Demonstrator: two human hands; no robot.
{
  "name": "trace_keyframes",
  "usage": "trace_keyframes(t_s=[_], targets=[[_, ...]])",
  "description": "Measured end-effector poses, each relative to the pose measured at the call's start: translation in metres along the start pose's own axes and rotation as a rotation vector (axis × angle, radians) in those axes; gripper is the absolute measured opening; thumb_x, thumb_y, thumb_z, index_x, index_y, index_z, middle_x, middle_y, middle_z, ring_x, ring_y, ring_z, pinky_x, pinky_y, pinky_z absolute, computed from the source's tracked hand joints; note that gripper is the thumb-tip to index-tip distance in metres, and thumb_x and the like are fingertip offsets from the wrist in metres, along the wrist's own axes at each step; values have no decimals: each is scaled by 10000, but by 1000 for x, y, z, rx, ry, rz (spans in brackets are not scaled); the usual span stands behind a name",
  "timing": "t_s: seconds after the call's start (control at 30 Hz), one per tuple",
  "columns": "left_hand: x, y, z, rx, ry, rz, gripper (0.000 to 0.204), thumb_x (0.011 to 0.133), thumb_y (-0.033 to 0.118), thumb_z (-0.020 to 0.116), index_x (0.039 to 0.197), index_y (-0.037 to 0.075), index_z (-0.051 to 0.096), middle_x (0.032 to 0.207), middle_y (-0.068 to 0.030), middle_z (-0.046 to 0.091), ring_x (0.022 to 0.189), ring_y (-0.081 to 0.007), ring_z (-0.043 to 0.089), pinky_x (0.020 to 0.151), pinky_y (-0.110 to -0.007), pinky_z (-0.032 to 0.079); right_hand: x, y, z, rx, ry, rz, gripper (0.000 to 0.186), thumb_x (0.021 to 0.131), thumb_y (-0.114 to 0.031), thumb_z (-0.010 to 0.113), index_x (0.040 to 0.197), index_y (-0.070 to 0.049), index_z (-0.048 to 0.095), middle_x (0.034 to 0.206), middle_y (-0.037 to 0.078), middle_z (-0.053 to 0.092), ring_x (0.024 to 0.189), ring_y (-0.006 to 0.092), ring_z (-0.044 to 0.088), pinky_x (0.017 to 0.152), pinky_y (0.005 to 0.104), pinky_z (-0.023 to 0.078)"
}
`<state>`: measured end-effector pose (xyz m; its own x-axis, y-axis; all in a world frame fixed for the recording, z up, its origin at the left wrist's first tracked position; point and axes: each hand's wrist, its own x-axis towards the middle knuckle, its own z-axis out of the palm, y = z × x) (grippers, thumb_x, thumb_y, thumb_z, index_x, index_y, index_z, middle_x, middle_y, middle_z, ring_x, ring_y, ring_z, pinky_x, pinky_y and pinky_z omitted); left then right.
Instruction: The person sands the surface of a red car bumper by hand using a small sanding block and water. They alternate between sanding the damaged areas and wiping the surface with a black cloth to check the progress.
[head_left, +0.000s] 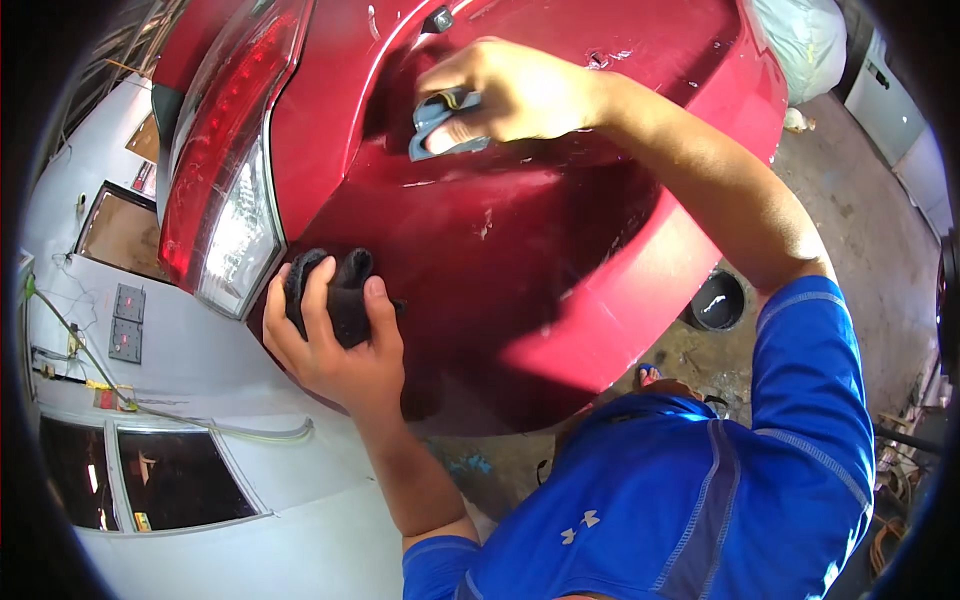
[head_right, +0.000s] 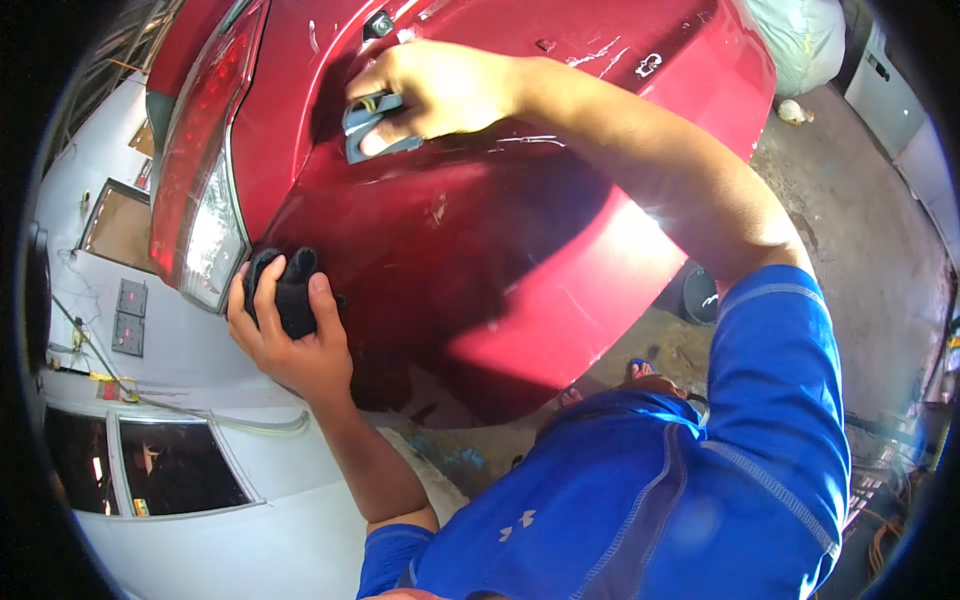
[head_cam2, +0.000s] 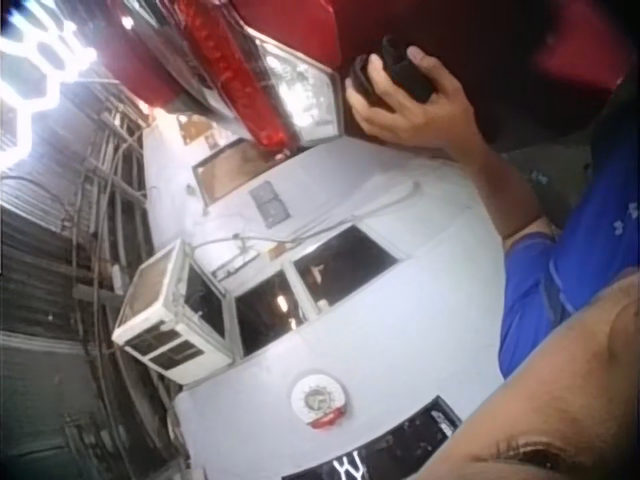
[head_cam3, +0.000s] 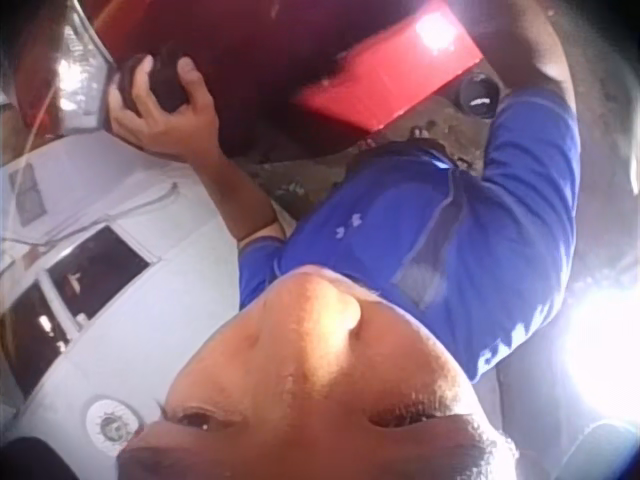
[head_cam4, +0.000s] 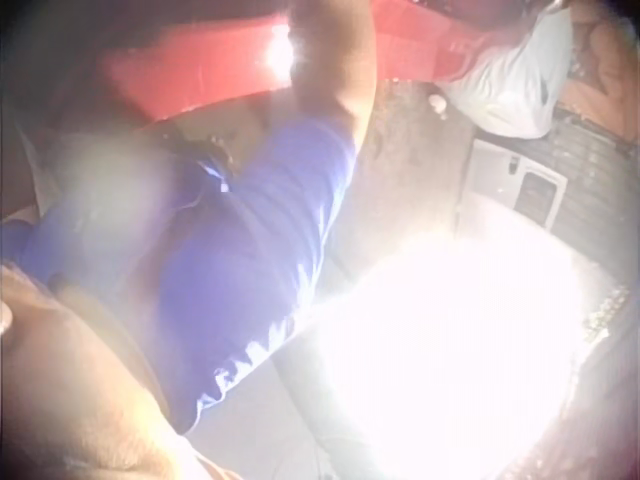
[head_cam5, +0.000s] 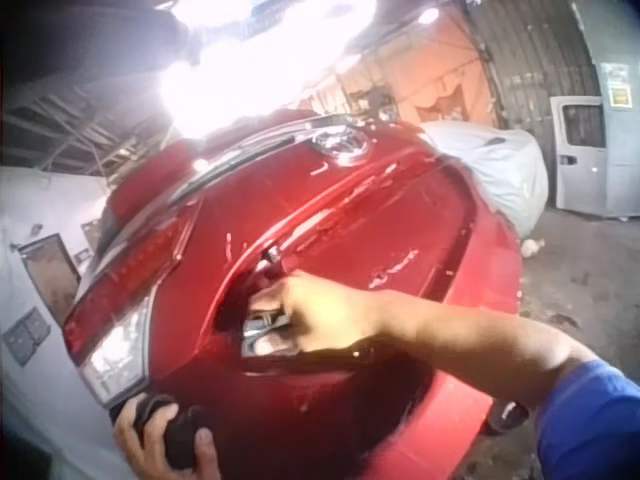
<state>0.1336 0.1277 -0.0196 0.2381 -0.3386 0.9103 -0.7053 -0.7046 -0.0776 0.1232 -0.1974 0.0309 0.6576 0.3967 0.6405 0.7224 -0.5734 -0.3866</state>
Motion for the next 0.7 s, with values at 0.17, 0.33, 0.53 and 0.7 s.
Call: trace_keyframes(t_s=[0.17,0.33,0.53,0.7], targets=[[-3,-3,-4,-19,-14,-24,337,895,265,834,1189,113,769,1361,-162,647,1227,-386,610,1040,-505,484,1,-22,5,132,66,186,280,936,-258,836,1035,-20,725,836,94,713,756,198,667,731,378,535],[-4,-1,-3,-20,4,-26,331,898,270,835,1188,124,773,1352,-157,651,1219,-380,614,1036,-500,487,-22,-16,-13,-403,209,134,288,888,-185,819,1098,-7,735,980,226,742,899,427,718,796,451,587],[-2,-1,-2,-17,9,-9,348,900,279,839,1207,133,771,1348,-161,656,1223,-383,618,1038,-504,483,-10,-7,19,-323,220,139,293,919,-252,833,1035,-5,725,887,200,723,807,373,707,747,436,556],[0,-1,-2,-23,3,-1,358,902,282,840,1217,128,766,1344,-167,659,1224,-387,617,1046,-508,476,0,-3,34,-243,157,14,265,934,-248,817,968,-3,724,895,188,740,803,384,717,741,451,565]])
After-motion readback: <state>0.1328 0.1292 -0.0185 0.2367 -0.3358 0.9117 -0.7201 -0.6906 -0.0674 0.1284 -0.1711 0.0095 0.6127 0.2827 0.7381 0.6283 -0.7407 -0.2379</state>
